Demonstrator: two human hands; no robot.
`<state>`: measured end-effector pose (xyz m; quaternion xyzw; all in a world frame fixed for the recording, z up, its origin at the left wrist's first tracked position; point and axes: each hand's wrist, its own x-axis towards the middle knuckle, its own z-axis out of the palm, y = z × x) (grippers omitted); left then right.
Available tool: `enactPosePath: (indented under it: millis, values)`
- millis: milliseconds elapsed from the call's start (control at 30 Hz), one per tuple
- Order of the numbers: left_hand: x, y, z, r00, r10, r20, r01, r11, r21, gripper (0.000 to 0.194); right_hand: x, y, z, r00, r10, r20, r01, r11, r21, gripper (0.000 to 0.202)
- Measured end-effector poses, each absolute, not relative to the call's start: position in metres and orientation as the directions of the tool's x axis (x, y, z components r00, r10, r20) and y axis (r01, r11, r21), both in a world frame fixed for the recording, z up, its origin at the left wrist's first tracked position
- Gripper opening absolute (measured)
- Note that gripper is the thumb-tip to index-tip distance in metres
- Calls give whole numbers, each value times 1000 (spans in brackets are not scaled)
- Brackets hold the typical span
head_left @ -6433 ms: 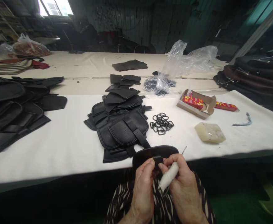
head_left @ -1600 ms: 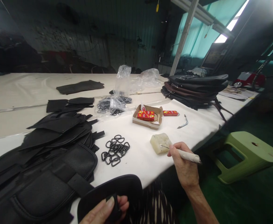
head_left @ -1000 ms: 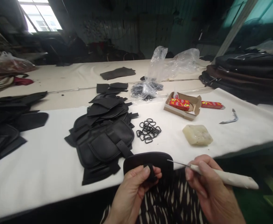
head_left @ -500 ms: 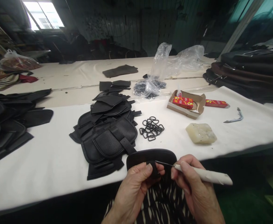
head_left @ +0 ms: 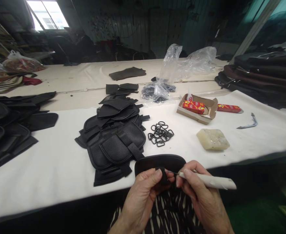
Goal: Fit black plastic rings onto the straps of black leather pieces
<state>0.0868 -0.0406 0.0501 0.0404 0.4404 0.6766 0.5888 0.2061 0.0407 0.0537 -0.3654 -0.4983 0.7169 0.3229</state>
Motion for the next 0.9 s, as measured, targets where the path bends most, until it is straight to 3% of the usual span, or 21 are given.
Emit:
enactPosePath:
  millis: [333, 500, 800, 900]
  values:
    - [96, -36, 48, -414, 770, -487, -788, -35, 614, 17, 217, 48, 61, -603, 797, -30, 25, -19, -1000, 22]
    - [96, -35, 48, -429, 744, -513, -804, -57, 591, 18, 234, 56, 80, -437, 898, 57, -210, -40, -977, 16]
    - [95, -37, 49, -412, 759, -503, -818, -65, 571, 18, 244, 46, 73, -389, 921, -27, -137, -87, -987, 22]
    - [94, -37, 51, -375, 784, -496, -835, -52, 548, 18, 239, 34, 69, -285, 958, 6, -55, -11, -998, 22]
